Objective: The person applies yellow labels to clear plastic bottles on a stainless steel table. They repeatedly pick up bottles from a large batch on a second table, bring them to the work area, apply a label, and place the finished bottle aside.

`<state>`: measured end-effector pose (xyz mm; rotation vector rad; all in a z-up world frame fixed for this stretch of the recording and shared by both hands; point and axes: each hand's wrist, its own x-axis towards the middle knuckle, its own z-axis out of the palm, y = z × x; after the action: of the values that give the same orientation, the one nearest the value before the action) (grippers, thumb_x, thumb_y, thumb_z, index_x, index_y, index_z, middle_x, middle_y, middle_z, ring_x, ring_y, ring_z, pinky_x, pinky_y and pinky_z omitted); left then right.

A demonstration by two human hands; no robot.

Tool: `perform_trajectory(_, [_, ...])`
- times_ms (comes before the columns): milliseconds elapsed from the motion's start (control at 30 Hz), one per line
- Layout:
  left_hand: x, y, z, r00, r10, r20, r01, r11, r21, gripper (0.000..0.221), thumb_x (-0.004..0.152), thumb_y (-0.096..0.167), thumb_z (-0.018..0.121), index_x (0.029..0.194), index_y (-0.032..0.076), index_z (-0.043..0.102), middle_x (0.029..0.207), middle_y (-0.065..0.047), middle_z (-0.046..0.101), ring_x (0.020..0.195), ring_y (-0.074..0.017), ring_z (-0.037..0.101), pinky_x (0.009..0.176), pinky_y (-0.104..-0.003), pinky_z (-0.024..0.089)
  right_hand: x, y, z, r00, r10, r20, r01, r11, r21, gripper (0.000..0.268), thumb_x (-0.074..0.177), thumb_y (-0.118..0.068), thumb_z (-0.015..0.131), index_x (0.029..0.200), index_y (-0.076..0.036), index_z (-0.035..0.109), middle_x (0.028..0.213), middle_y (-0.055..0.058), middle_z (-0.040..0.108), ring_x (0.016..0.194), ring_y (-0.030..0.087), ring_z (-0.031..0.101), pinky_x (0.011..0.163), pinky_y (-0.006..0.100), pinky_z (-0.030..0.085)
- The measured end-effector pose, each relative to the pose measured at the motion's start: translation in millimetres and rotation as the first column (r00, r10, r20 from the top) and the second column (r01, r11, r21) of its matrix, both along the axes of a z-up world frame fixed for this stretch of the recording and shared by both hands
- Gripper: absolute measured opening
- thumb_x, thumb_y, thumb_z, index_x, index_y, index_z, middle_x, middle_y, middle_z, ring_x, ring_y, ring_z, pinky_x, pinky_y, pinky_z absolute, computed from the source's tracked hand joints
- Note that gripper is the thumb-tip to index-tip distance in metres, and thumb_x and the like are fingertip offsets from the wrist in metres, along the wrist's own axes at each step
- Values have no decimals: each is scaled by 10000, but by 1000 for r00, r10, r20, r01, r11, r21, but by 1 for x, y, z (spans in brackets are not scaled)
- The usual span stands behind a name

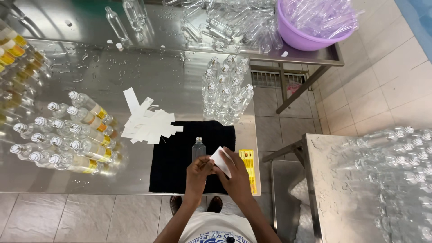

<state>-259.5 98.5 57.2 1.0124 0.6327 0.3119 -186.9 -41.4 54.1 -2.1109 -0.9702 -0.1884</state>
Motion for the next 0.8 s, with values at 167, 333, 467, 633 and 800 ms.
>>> perform_trajectory(167, [-14, 10, 31, 997, -28, -73, 30, 999, 31, 242, 1001, 132, 746, 1204, 6, 790, 991, -98, 800, 908, -214, 791, 892, -351, 680, -3, 11, -5, 999, 8, -41, -6, 999, 49, 495, 1003, -188, 792, 1479, -142, 664, 1508, 118, 679, 1375, 290, 670, 1145, 411, 545])
perform_trajectory(333, [-22, 22, 26, 999, -43, 18, 40, 989, 140, 261, 1020, 206, 730, 1150, -7, 806, 914, -112, 804, 843, -206, 788, 840, -333, 685, -15, 22, 7, 988, 29, -151, -24, 999, 33, 401, 1040, -206, 727, 1426, -101, 708, 1465, 109, 705, 1345, 280, 677, 1136, 402, 537])
perform_trajectory(467, [-22, 36, 21, 997, -78, 12, 75, 982, 174, 288, 1011, 260, 735, 1152, 19, 803, 884, -103, 822, 846, -185, 798, 845, -327, 672, -25, 34, 19, 948, -37, -317, 52, 998, 38, 408, 1031, -279, 729, 1427, -184, 731, 1379, 37, 777, 1068, 151, 733, 869, 296, 534])
perform_trajectory(633, [-26, 47, 9, 989, -124, 78, 123, 992, 13, 207, 1048, 224, 711, 1137, 40, 740, 936, -46, 724, 885, -150, 728, 899, -360, 649, -39, 47, 38, 860, -153, -488, 180, 984, 9, 448, 980, -337, 768, 1421, -266, 743, 1400, -69, 797, 1204, 116, 790, 804, 239, 590])
perform_trajectory(800, [-31, 58, 12, 976, -183, 122, 194, 977, -92, 189, 1057, 191, 695, 1188, 54, 701, 1000, -62, 702, 948, -186, 724, 893, -366, 617, -38, 52, 29, 972, -70, -223, 112, 977, 181, 490, 978, -180, 814, 1446, -119, 680, 1440, 97, 721, 1362, 265, 686, 1101, 402, 583])
